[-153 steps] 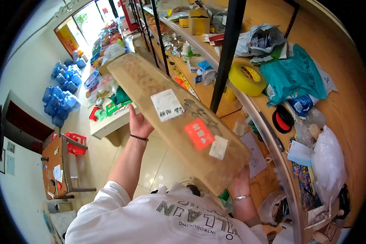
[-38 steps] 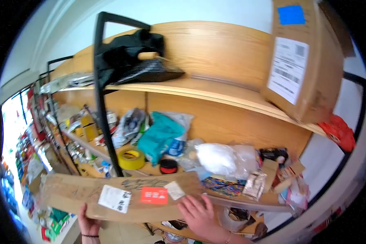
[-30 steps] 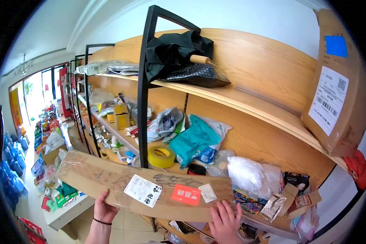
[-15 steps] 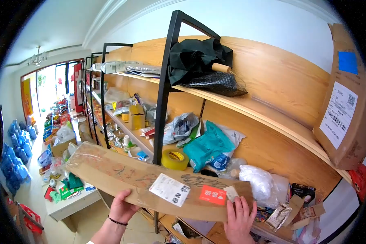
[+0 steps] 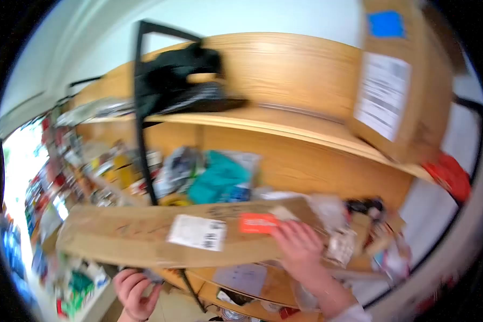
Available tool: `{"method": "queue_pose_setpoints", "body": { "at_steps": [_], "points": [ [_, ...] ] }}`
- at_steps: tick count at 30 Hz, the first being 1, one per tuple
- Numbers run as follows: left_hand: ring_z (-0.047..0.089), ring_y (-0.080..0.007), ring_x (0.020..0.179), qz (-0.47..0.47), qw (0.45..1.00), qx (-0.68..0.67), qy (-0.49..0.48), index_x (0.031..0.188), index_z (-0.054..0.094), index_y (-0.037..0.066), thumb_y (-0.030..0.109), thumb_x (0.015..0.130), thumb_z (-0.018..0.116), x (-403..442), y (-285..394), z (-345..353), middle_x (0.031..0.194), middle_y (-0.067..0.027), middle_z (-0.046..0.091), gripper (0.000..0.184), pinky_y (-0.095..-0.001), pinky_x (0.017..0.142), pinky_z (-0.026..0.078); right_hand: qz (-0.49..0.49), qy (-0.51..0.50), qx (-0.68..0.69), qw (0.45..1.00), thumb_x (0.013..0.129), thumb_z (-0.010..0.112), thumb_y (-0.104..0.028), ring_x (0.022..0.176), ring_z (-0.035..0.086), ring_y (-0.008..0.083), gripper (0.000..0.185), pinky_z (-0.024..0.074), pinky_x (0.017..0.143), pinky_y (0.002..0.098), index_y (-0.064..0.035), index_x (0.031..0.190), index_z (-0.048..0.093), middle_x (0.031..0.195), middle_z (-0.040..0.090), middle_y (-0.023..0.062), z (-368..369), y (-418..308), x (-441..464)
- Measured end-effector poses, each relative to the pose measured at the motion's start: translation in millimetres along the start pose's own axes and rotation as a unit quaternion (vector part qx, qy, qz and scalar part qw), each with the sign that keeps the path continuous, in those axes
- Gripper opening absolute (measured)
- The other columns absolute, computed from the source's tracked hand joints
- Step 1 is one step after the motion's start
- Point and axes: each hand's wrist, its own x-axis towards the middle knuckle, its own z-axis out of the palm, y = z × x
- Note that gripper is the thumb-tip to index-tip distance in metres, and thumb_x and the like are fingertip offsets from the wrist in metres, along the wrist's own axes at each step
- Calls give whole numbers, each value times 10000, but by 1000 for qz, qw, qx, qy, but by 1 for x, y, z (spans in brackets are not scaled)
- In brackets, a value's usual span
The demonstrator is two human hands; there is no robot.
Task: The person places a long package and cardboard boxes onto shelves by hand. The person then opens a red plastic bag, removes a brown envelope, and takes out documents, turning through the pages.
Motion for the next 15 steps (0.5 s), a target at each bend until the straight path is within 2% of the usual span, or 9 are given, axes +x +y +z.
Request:
{"method": "queue_pose_setpoints", "body": {
  "at_steps": [1,2,3,4,5,9,10,13,15],
  "points": [
    [488,-331,1036,49,996,47,57,990,586,106,277,706,740,0,-4,6,1036,-72,565,365,-545,859,377,-1,0,-16,1000,654,570,-49,981,579,238,375,436,881,382,-79,1024,624,1024,614,78,-3,2,-1],
    [430,-359,1136,48,988,143,32,1123,525,128,336,751,694,6,-5,7,1171,-87,511,459,-616,885,330,-8,2,-27,1000,659,571,-59,978,578,227,371,440,876,372,-87,1025,623,1025,612,70,-5,3,-2],
    [452,-356,1151,39,978,205,-10,1191,482,92,323,758,697,14,-10,5,1214,-112,495,536,-585,944,337,-3,4,-20,1000,664,573,-69,985,574,220,369,440,874,368,-88,1030,619,1030,610,66,-8,2,-3],
    [415,-303,1233,1,958,263,-115,1318,407,65,315,790,624,34,-4,-8,1312,-147,465,624,-555,1051,218,-7,9,-8,1000,669,575,-79,992,570,213,368,440,872,365,-89,1034,615,1036,607,61,-10,2,-3],
    [407,-293,1248,-39,945,279,-169,1316,413,99,246,696,659,52,1,-14,1301,-129,480,683,-600,1051,147,5,10,-21,1000,669,575,-79,992,570,213,368,440,872,365,-89,1034,615,1036,607,61,-9,2,-7],
    [493,-300,1148,-57,963,191,-183,1243,496,69,152,617,691,56,-44,-12,1189,-121,558,660,-468,1007,323,-1,22,-8,1000,650,604,-103,1007,574,222,412,438,888,370,-64,1060,603,1069,608,79,-3,2,-9],
    [522,-305,1095,3,967,185,-175,1227,518,65,173,605,710,67,-43,-14,1162,-124,570,660,-417,947,386,2,14,-1,1000,658,604,-111,1002,576,214,409,437,886,361,-68,1065,603,1066,611,74,-3,0,-12],
    [521,-302,1096,40,961,178,-210,1247,504,76,158,613,713,71,-53,-3,1186,-128,558,673,-426,930,398,1,15,-2,1000,720,551,-109,984,571,209,331,438,856,350,-54,1043,598,1053,607,81,-1,2,-17],
    [520,-311,1101,21,966,123,-229,1254,502,88,109,621,706,64,-52,2,1197,-133,555,666,-423,929,405,-4,20,-11,1000,728,553,-126,989,570,219,332,434,857,355,-49,1048,591,1052,607,89,-6,5,-17]
  ]
}}
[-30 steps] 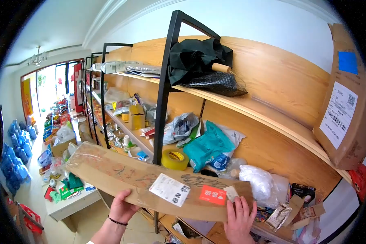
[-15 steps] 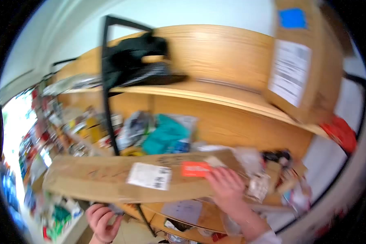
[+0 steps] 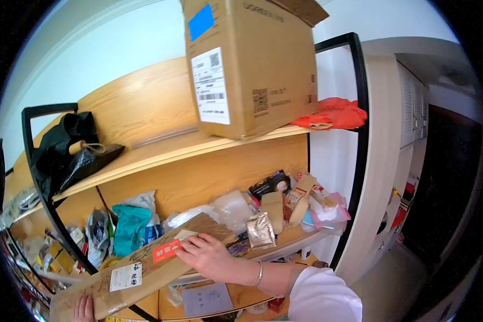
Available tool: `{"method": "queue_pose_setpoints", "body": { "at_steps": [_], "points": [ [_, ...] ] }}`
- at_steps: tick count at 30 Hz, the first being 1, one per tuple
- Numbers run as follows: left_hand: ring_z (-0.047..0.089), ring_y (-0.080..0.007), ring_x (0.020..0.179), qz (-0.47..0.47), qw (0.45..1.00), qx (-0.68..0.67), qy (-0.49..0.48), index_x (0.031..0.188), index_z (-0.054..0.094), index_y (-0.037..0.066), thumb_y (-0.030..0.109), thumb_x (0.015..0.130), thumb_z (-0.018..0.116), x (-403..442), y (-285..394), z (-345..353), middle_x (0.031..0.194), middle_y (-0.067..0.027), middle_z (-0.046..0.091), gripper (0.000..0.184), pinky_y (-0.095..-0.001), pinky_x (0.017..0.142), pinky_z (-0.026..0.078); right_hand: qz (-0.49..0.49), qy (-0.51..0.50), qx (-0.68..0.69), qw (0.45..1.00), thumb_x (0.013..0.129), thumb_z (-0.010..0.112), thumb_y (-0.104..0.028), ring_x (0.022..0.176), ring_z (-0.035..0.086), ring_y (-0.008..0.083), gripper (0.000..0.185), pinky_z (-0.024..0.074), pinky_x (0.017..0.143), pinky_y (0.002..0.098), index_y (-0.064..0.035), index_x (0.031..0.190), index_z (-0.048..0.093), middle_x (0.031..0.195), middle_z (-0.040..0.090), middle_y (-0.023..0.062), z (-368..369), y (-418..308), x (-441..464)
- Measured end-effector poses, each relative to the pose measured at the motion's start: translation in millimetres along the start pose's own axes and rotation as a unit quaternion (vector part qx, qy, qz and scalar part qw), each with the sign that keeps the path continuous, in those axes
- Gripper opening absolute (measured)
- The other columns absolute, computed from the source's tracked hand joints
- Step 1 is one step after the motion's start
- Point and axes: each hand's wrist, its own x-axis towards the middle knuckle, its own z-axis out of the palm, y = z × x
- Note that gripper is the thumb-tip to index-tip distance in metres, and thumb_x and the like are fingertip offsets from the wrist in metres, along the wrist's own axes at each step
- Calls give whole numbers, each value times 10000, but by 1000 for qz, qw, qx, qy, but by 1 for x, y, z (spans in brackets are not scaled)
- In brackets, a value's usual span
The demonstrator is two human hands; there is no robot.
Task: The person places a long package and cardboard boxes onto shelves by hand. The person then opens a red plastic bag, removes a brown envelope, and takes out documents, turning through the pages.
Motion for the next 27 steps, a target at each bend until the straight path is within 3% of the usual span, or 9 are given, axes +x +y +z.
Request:
{"method": "queue_pose_setpoints", "body": {
  "at_steps": [6,9,11,13,17,22,24,25,27],
  "points": [
    [555,-322,1057,26,997,-57,51,1264,500,122,34,639,677,1,3,-4,1207,-112,562,655,-386,846,467,-42,-9,53,998,709,617,-168,1019,553,253,381,416,895,377,-41,1064,562,1107,571,106,-27,6,10],
    [609,-308,950,-8,999,-36,33,1254,516,156,33,659,667,-3,-4,-8,1214,-110,559,626,-359,693,520,-36,12,98,994,728,647,-209,1035,541,272,384,417,898,408,-42,1061,554,1146,548,110,-68,8,25],
    [611,-313,941,-19,998,-34,39,1255,516,157,31,668,656,-5,-9,-13,1207,-113,562,616,-366,691,519,-41,104,12,994,679,726,-231,1028,556,285,461,444,852,392,-38,1069,574,1126,569,125,-102,22,41],
    [613,-325,922,-32,998,-30,36,1252,519,156,41,685,640,-5,-9,-25,1182,-122,575,591,-381,685,515,-75,171,-121,975,756,671,-295,1047,537,304,424,433,870,434,-29,1064,552,1107,567,144,-144,55,67],
    [611,-326,929,-74,997,0,30,1239,532,161,74,682,660,-11,-15,-35,1155,-121,591,578,-385,690,515,12,311,-218,925,756,678,-225,1017,525,338,433,432,867,411,8,1092,533,1085,567,165,-210,127,141],
    [599,-316,970,-86,995,14,54,1234,535,149,80,687,658,-21,-16,-31,1166,-113,586,565,-388,729,512,-8,378,-329,865,723,708,-201,1075,480,327,485,409,889,421,-3,1117,509,1153,522,163,-269,172,227],
    [575,-331,1013,-74,995,2,60,1231,534,131,68,681,656,-20,-12,-34,1174,-121,579,567,-390,784,499,-66,420,-402,811,785,650,-316,994,549,341,399,436,822,436,-26,1039,548,1055,590,174,-281,157,252],
    [575,-331,1013,-81,995,2,59,1231,534,131,68,681,656,-21,-11,-33,1174,-121,579,567,-390,784,499,-70,420,-397,813,785,650,-316,994,549,341,399,436,822,436,-26,1039,548,1055,590,174,-283,153,269],
    [560,-348,1032,-78,996,-12,50,1217,544,117,48,672,652,-21,-11,-31,1170,-134,577,560,-395,826,486,88,324,-374,865,736,674,-268,1094,532,374,537,460,882,426,-40,1188,495,1258,481,229,-282,144,300]
  ]
}}
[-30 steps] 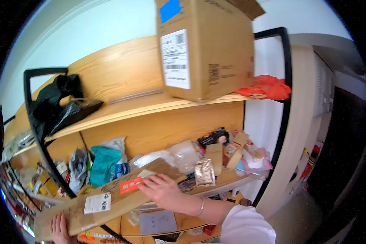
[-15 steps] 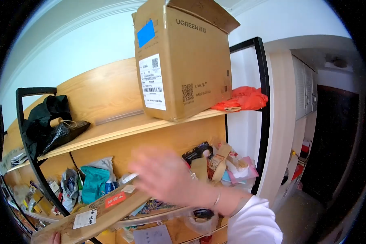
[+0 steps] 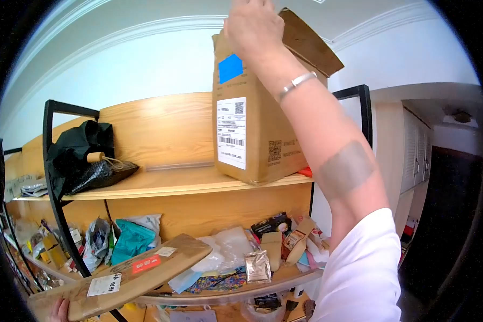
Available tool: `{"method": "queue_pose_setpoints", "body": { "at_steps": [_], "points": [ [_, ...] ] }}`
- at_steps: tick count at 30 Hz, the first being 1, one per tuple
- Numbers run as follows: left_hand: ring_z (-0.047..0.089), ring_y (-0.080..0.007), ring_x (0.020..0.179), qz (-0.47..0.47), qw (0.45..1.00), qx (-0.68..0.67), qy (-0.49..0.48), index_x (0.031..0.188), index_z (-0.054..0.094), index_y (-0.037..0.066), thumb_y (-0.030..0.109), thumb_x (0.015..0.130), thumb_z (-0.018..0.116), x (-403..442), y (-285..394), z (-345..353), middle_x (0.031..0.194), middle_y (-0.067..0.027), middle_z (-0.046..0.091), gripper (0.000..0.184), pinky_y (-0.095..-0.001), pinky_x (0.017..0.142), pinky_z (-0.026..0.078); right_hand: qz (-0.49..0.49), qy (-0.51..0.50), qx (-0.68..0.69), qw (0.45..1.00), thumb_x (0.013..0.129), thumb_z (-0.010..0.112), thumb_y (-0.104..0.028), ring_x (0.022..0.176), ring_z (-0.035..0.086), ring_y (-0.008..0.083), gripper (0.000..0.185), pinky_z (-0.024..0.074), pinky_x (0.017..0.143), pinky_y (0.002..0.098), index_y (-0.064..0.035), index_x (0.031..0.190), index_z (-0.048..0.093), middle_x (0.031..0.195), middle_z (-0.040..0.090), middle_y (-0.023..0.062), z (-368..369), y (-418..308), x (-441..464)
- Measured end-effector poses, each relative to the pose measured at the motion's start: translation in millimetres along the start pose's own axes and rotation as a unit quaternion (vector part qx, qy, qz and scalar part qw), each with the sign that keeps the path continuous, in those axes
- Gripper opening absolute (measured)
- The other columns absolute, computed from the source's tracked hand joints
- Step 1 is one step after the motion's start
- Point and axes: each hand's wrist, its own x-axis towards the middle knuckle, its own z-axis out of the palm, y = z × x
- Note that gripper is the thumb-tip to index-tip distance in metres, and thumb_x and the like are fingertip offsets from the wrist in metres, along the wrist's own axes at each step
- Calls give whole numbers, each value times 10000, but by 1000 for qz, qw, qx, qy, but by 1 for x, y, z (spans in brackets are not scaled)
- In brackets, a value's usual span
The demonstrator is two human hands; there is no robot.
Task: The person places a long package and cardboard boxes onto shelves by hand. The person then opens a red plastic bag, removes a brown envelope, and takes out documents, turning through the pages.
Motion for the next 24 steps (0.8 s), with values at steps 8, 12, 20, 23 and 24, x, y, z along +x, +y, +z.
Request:
{"method": "queue_pose_setpoints", "body": {
  "at_steps": [8,12,20,23,24],
  "points": [
    [557,-357,1028,-29,999,-31,-12,1188,564,104,13,644,645,-17,5,4,1165,-151,575,557,-408,857,468,85,-278,-24,956,791,596,-227,1074,555,334,311,472,858,396,-78,1062,615,1132,582,195,-37,-49,20],
    [552,-358,1038,-37,999,-23,-7,1199,559,110,1,640,646,-22,6,0,1170,-148,572,576,-414,873,456,54,-161,-142,975,824,566,-225,1004,606,319,270,486,820,414,-84,1042,639,1131,600,152,54,7,28],
    [532,-355,1075,-51,998,-28,-7,1213,546,95,-5,662,625,-28,-9,-4,1174,-153,567,566,-405,886,455,106,-45,-93,989,855,540,-321,872,629,325,342,465,720,469,-41,1034,618,908,656,153,42,7,6],
    [532,-355,1074,-46,999,-30,2,1213,546,96,-9,662,619,-27,-9,-8,1179,-153,566,565,-401,885,457,60,57,-88,993,868,511,-375,817,634,339,435,466,705,482,-20,1118,546,837,658,157,45,10,-1],
    [535,-357,1071,-44,998,-33,5,1212,546,95,-12,660,615,-26,-9,-9,1181,-153,565,567,-401,886,458,59,57,-90,993,868,511,-375,817,634,339,435,466,705,482,-20,1118,546,837,658,157,40,10,-1]
  ]
}}
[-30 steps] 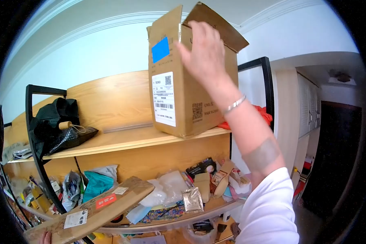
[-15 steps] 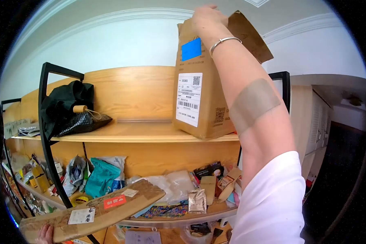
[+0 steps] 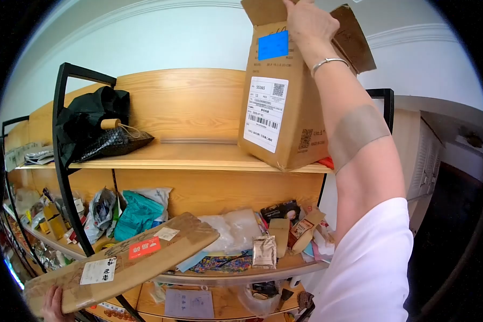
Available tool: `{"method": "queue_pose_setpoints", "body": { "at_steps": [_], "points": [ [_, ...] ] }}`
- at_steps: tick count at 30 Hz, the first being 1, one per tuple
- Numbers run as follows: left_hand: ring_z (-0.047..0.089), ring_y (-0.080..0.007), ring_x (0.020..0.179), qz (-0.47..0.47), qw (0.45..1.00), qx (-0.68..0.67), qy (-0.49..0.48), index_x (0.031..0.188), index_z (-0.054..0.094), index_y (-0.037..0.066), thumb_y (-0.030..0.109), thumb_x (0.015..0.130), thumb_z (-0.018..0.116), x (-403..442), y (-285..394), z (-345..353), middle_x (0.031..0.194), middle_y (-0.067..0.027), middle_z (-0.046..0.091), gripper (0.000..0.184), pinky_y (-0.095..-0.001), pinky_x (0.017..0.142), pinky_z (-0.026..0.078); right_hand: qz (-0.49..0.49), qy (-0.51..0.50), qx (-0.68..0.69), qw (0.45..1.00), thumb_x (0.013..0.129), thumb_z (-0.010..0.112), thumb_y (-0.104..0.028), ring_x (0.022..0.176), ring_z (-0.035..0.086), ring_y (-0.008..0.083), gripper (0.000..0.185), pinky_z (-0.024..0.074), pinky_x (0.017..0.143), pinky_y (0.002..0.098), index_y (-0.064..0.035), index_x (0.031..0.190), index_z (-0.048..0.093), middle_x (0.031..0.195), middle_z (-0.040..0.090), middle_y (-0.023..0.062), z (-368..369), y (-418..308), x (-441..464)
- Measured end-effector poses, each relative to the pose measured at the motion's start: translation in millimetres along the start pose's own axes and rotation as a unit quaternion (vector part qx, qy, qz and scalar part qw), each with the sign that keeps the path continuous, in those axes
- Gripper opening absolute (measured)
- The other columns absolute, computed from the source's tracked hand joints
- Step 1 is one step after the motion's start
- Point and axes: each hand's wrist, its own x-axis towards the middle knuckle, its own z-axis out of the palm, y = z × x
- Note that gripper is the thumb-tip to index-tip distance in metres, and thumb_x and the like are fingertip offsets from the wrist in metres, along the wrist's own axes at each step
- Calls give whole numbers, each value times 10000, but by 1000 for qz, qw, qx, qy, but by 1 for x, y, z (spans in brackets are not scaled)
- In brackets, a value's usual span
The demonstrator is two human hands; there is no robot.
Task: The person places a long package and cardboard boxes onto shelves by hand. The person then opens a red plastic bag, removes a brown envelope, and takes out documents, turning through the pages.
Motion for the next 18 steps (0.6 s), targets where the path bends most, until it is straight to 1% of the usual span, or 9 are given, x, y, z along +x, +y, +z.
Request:
{"method": "queue_pose_setpoints", "body": {
  "at_steps": [2,3,5,6,8,9,11,12,18],
  "points": [
    [541,-358,1061,8,1000,-3,7,1213,545,94,-21,654,612,2,0,-2,1179,-152,566,574,-400,882,460,39,-43,-53,997,885,471,-402,755,631,364,458,470,682,486,-16,1130,501,786,648,186,-13,2,3],
    [548,-359,1050,15,1000,-6,15,1213,544,92,-29,648,608,3,-1,-2,1178,-151,567,581,-400,879,463,38,-44,-55,997,885,471,-402,755,631,364,458,470,682,486,-16,1130,501,786,648,186,-10,6,3],
    [555,-355,1038,22,999,-13,23,1212,545,90,-40,640,604,5,-3,-4,1174,-147,570,589,-398,871,467,-21,61,21,998,900,434,-418,709,623,386,437,473,656,485,-13,1035,531,757,636,210,-4,19,2],
    [563,-351,1027,25,999,-18,32,1210,545,88,-51,632,600,5,-4,-4,1169,-143,573,598,-395,863,471,-23,58,17,998,900,434,-418,709,623,386,437,473,656,485,-13,1035,531,757,636,210,-5,21,4],
    [565,-349,1024,33,999,-24,30,1212,545,91,-62,624,597,7,-8,-4,1170,-139,574,610,-393,857,474,20,6,-41,999,905,425,-421,716,613,403,425,470,653,490,-19,982,541,744,626,227,-7,23,7],
    [566,-346,1021,38,999,-27,28,1213,545,93,-73,615,593,9,-11,-5,1171,-134,574,622,-392,852,476,18,2,-47,999,905,425,-421,716,613,403,425,470,653,490,-19,982,541,744,626,227,-6,25,8],
    [562,-351,1026,33,999,-23,17,1215,544,95,-75,613,590,10,-12,-4,1178,-134,570,628,-397,853,474,17,35,-11,999,902,420,-448,718,604,420,451,465,658,507,-20,961,551,749,619,245,-2,34,12],
    [558,-356,1030,20,1000,-16,9,1217,542,98,-78,610,588,12,-13,-4,1185,-134,565,634,-401,854,472,17,32,-16,999,902,420,-448,718,604,420,451,465,658,507,-20,961,551,749,619,245,1,37,15],
    [536,-347,1074,43,998,-32,14,1222,541,103,-69,636,582,19,-14,-2,1212,-131,548,612,-403,884,455,28,12,40,999,892,423,-475,746,596,428,474,453,691,516,-28,969,559,775,617,253,-5,33,21]
  ]
}}
